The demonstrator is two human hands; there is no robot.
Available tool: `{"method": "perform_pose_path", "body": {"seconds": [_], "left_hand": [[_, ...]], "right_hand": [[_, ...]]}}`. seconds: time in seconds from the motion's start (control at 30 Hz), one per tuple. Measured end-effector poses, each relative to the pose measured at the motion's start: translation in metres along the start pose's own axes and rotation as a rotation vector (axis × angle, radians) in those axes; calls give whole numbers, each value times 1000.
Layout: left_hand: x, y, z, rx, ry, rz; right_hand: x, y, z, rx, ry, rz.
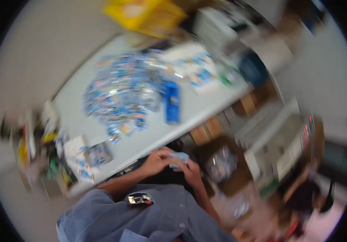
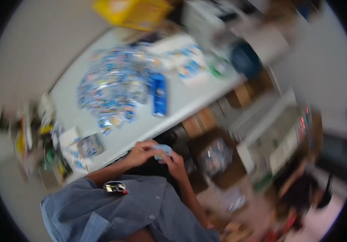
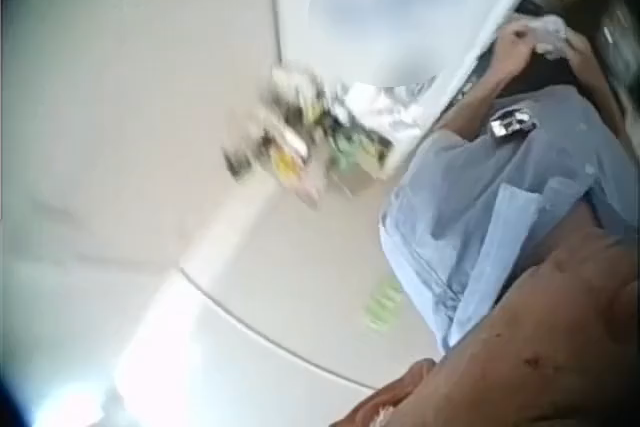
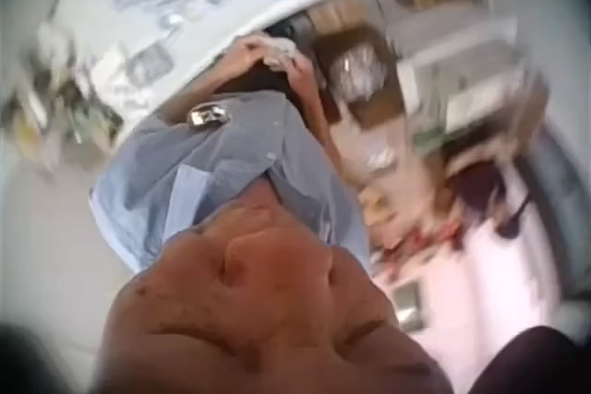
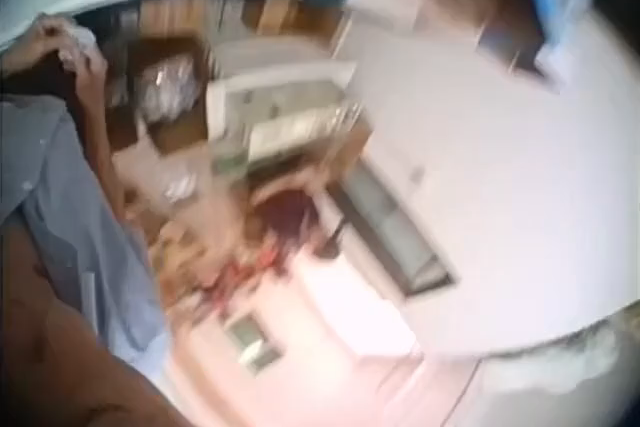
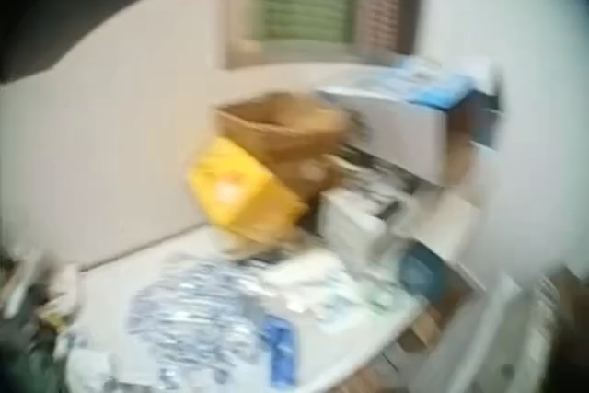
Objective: Assembling small cardboard boxes and filling them with product packets.
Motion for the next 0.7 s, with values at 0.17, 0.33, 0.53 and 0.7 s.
{"method": "perform_pose_path", "body": {"seconds": [0.17,0.33,0.53,0.7], "left_hand": [[-120,-75,72,41,69,405],[-163,-98,77,17,110,678],[-133,-92,91,28,278,958],[-106,-62,102,68,305,1118]], "right_hand": [[77,1,133,-398,23,241],[145,-28,191,-542,77,611],[151,-65,194,-660,64,751],[143,-131,185,-788,-311,775]]}}
Point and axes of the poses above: each hand's wrist, its own z-axis towards the middle knuckle, its own x-axis out of the palm, y = z × x, the point moved 1 cm from there along z, towards the middle knuckle, and after that the axes turned 2 degrees about x, right-handed, at the moved point
